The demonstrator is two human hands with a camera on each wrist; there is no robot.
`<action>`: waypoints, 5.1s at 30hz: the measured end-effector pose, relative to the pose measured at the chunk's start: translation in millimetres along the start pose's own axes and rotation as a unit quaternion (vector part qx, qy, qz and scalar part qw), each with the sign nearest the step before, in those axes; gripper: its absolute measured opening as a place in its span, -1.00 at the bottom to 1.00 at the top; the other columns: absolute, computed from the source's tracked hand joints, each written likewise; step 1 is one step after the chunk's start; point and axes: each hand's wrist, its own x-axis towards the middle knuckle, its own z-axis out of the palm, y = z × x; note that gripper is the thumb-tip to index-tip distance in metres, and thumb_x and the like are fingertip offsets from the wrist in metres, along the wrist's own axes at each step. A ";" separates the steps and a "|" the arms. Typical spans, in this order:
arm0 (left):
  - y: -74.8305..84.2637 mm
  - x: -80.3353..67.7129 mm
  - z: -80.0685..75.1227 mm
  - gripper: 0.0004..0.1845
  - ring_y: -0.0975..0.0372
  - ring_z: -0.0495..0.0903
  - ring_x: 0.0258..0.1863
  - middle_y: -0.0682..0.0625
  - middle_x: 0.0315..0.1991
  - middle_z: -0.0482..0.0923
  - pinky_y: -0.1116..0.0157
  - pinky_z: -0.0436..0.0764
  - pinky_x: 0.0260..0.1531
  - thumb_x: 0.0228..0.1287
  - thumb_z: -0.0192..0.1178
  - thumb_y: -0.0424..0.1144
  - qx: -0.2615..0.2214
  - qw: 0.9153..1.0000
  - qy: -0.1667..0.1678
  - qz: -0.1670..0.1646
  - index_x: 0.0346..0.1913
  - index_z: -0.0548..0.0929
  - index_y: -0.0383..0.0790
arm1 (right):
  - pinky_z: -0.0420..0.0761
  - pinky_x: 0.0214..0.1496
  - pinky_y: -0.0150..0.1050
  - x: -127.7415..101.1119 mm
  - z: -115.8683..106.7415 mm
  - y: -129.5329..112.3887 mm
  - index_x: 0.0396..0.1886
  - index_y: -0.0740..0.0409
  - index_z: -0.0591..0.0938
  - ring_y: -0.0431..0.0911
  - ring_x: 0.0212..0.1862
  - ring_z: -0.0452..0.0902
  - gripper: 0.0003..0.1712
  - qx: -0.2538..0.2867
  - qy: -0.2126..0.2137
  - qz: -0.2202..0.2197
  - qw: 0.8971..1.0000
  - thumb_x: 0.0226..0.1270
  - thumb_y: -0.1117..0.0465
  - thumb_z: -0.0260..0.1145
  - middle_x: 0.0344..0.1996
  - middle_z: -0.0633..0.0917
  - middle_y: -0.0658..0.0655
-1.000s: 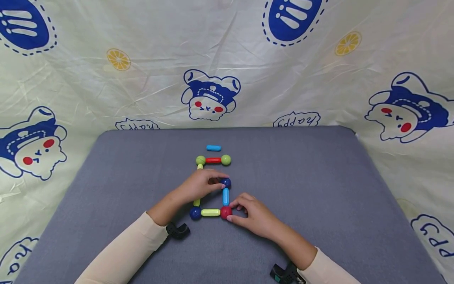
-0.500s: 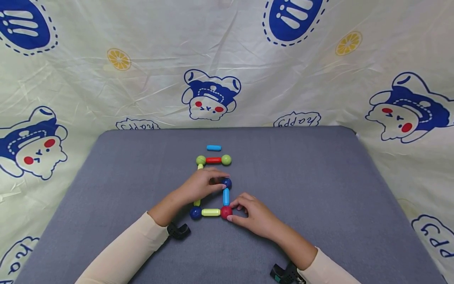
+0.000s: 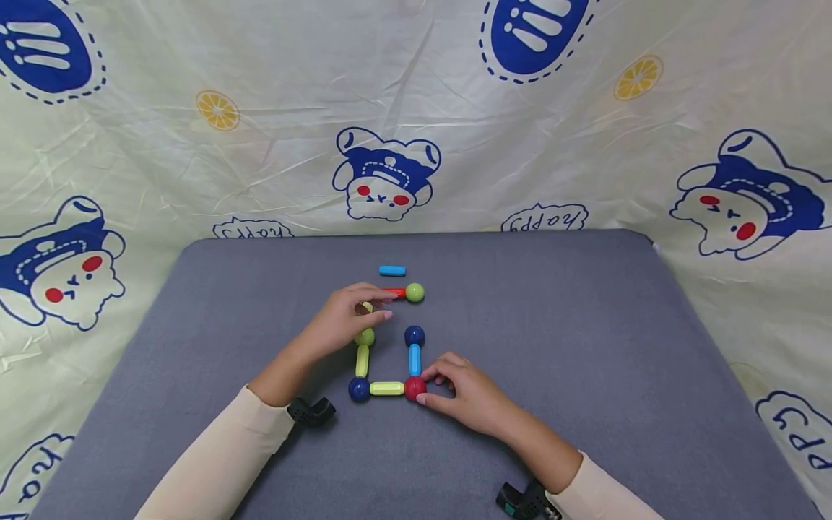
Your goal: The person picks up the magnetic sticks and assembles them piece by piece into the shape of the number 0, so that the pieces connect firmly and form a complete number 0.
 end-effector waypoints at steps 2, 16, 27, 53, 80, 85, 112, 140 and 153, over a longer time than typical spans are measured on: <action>-1.2 -3.0 -4.1 -0.64 0.12 0.60 -0.02 -0.08 0.03 0.65 0.22 0.65 -0.05 0.36 0.34 -0.18 0.000 1.000 0.010 -0.009 0.19 0.70 -0.12 | 0.55 -0.09 -0.38 0.2 -0.2 -0.2 -0.06 -0.13 0.70 -0.28 -0.12 0.48 -0.69 0.002 0.000 0.001 1.000 0.31 -0.14 0.43 -0.14 0.60 -0.15; -15.9 -21.9 -8.7 -0.65 0.20 0.58 -0.11 0.01 -0.12 0.59 0.24 0.62 -0.12 0.34 0.36 -0.17 0.020 0.999 0.024 -0.041 0.16 0.72 -0.12 | 0.54 -0.09 -0.39 -0.1 0.2 -1.6 -0.07 -0.14 0.70 -0.28 -0.11 0.48 -0.69 -0.002 -0.002 0.005 1.000 0.30 -0.14 0.44 -0.14 0.60 -0.16; -28.2 -34.0 2.5 -0.74 0.22 0.54 -0.17 0.03 -0.18 0.55 0.30 0.58 -0.16 0.33 0.37 -0.19 0.022 0.998 0.023 -0.055 0.04 0.77 -0.10 | 0.54 -0.09 -0.39 -0.9 -0.4 0.0 -0.07 -0.14 0.70 -0.28 -0.11 0.47 -0.67 0.000 -0.007 0.010 1.000 0.30 -0.17 0.43 -0.14 0.59 -0.15; -43.4 -40.9 9.0 -0.76 0.26 0.53 -0.19 -0.01 -0.17 0.55 0.38 0.55 -0.17 0.29 0.40 -0.20 -0.042 0.996 0.033 -0.076 0.00 0.75 -0.08 | 0.59 -0.20 -0.37 18.5 -20.4 -5.4 -0.12 -0.02 0.68 -0.24 -0.25 0.53 -0.79 0.048 -0.005 0.012 0.999 0.36 0.02 0.41 -0.24 0.64 -0.04; -52.9 -43.5 5.6 -0.72 0.23 0.55 -0.15 -0.02 -0.15 0.59 0.39 0.54 -0.17 0.28 0.41 -0.16 -0.075 0.995 0.019 -0.061 0.03 0.75 -0.06 | 0.58 0.03 -0.14 107.6 -44.5 0.1 0.04 0.22 0.64 -0.02 -0.05 0.57 -0.68 0.065 0.100 0.026 0.992 0.42 0.14 0.37 -0.09 0.66 0.17; -53.8 -44.0 4.4 -0.72 0.24 0.55 -0.16 -0.01 -0.16 0.59 0.39 0.54 -0.18 0.28 0.40 -0.15 -0.073 0.995 0.017 -0.062 0.04 0.75 -0.04 | 0.57 0.14 -0.05 127.5 -48.6 2.0 0.06 0.21 0.63 0.02 -0.01 0.56 -0.67 0.081 0.098 0.047 0.991 0.44 0.10 0.35 -0.06 0.65 0.19; -60.8 -41.8 7.8 -0.71 0.21 0.52 -0.18 -0.05 -0.19 0.58 0.38 0.50 -0.21 0.28 0.41 -0.14 -0.099 0.993 0.026 -0.051 0.04 0.76 -0.05 | 0.53 0.20 -0.02 193.1 -42.9 15.4 0.16 0.22 0.61 0.08 0.11 0.51 -0.56 0.034 0.055 0.087 0.994 0.39 0.11 0.38 0.08 0.55 0.25; -58.8 -41.2 8.3 -0.70 0.24 0.51 -0.21 -0.08 -0.18 0.59 0.40 0.49 -0.23 0.26 0.42 -0.15 -0.112 0.992 0.029 -0.057 0.04 0.77 -0.08 | 0.54 0.07 -0.08 211.3 -38.5 20.9 0.01 0.21 0.66 0.06 -0.02 0.52 -0.71 -0.030 0.044 0.103 0.993 0.42 0.13 0.33 -0.05 0.63 0.24; -59.9 -41.2 10.1 -0.70 0.23 0.49 -0.21 -0.09 -0.18 0.59 0.41 0.47 -0.24 0.25 0.43 -0.16 -0.116 0.991 0.029 -0.059 0.03 0.77 -0.07 | 0.53 0.04 -0.13 199.5 -47.9 20.0 0.19 0.15 0.62 0.06 0.01 0.48 -0.63 0.044 0.110 0.105 0.987 0.45 0.18 0.31 0.03 0.60 0.23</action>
